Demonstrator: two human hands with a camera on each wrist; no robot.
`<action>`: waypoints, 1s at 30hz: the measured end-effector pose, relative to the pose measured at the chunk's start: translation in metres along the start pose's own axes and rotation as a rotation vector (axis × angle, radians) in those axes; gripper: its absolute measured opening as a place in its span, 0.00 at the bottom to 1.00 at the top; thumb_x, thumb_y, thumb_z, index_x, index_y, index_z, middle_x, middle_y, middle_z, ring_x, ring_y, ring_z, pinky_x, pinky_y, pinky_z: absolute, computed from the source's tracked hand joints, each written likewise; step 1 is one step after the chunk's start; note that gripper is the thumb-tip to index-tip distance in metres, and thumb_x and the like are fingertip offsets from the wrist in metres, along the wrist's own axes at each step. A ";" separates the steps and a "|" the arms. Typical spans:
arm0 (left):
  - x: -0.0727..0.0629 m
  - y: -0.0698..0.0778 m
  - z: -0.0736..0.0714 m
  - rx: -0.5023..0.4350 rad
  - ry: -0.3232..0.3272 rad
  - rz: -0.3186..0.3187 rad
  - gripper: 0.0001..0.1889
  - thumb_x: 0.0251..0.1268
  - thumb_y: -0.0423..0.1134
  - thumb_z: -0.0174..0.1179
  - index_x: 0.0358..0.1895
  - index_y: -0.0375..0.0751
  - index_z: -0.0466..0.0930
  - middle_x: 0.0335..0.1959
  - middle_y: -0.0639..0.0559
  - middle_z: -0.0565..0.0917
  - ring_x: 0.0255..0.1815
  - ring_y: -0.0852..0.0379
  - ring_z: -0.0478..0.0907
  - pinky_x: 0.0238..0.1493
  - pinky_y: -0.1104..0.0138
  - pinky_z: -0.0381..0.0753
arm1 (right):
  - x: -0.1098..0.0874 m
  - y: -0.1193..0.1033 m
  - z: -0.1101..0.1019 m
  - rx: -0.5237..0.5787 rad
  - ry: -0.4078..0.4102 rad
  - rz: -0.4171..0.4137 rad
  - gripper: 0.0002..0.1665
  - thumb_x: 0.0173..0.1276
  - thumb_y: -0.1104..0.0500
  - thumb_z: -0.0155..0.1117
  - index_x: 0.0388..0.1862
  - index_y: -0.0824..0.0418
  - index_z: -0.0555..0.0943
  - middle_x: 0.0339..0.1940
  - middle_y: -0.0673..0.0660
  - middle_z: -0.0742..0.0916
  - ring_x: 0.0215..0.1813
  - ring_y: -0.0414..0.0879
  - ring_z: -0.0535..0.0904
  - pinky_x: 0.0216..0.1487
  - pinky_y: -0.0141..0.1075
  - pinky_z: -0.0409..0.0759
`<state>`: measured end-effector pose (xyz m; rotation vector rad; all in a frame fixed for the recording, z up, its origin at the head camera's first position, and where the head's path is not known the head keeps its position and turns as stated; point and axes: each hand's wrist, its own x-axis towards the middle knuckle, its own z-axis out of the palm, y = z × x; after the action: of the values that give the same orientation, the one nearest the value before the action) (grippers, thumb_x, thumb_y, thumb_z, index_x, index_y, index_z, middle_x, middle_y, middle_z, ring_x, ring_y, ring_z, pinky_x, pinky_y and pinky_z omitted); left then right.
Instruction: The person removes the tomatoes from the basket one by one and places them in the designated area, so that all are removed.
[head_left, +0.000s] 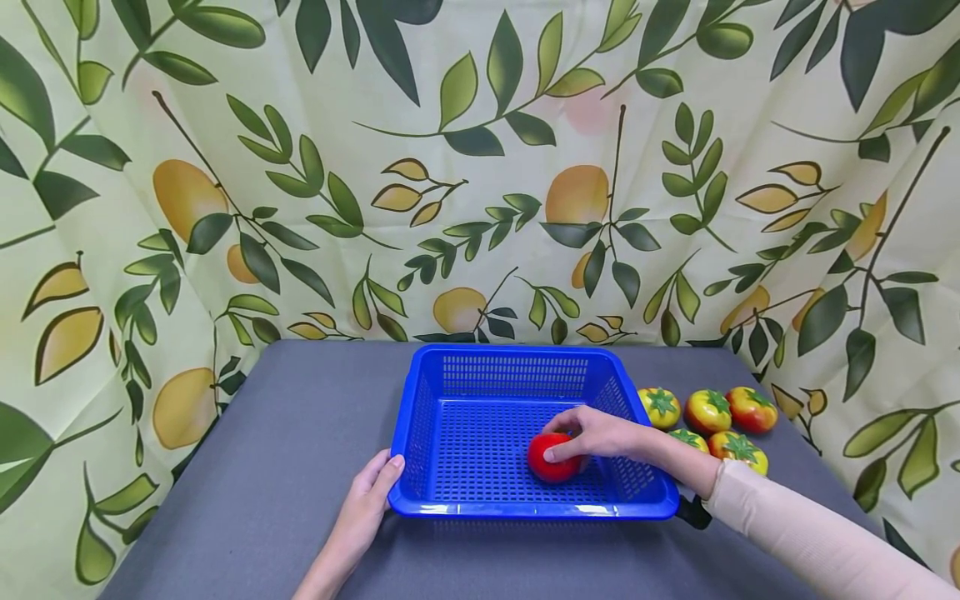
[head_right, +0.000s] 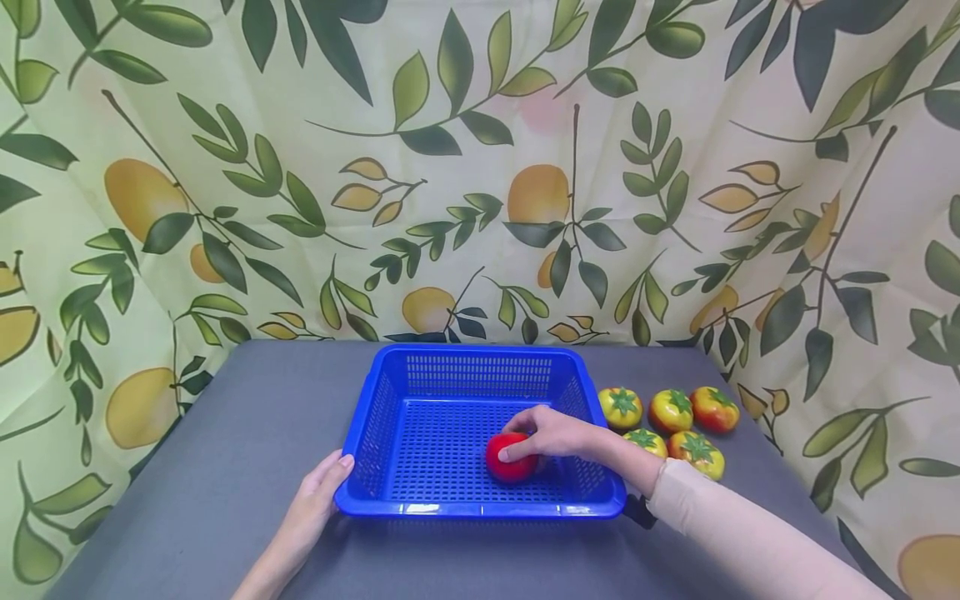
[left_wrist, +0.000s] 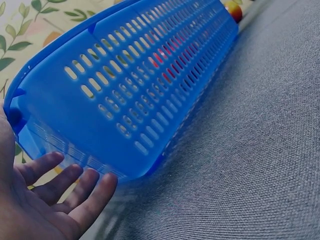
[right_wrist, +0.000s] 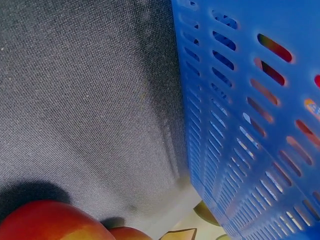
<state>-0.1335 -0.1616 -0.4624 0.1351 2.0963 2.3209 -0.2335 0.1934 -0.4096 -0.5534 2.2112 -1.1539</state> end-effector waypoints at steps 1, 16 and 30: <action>0.000 0.000 0.000 0.001 -0.001 0.001 0.21 0.79 0.41 0.47 0.60 0.24 0.71 0.48 0.29 0.80 0.45 0.39 0.82 0.43 0.62 0.82 | -0.001 0.000 0.000 0.010 -0.009 0.002 0.23 0.65 0.52 0.71 0.56 0.61 0.80 0.46 0.57 0.83 0.47 0.53 0.79 0.41 0.47 0.83; 0.000 -0.001 0.003 -0.002 -0.006 0.004 0.21 0.79 0.40 0.46 0.60 0.23 0.70 0.48 0.28 0.80 0.45 0.40 0.82 0.43 0.62 0.82 | -0.011 -0.004 -0.003 -0.066 0.034 -0.100 0.24 0.63 0.55 0.72 0.57 0.58 0.80 0.51 0.54 0.82 0.54 0.53 0.75 0.49 0.45 0.77; 0.000 0.000 0.001 0.000 0.016 -0.002 0.20 0.78 0.40 0.47 0.59 0.24 0.72 0.46 0.30 0.81 0.42 0.43 0.83 0.41 0.62 0.83 | -0.030 -0.012 -0.011 -0.003 0.142 -0.142 0.27 0.59 0.55 0.75 0.57 0.54 0.80 0.54 0.55 0.82 0.56 0.56 0.74 0.50 0.47 0.76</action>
<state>-0.1338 -0.1611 -0.4622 0.1147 2.1029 2.3291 -0.2168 0.2111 -0.3855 -0.6575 2.3249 -1.2992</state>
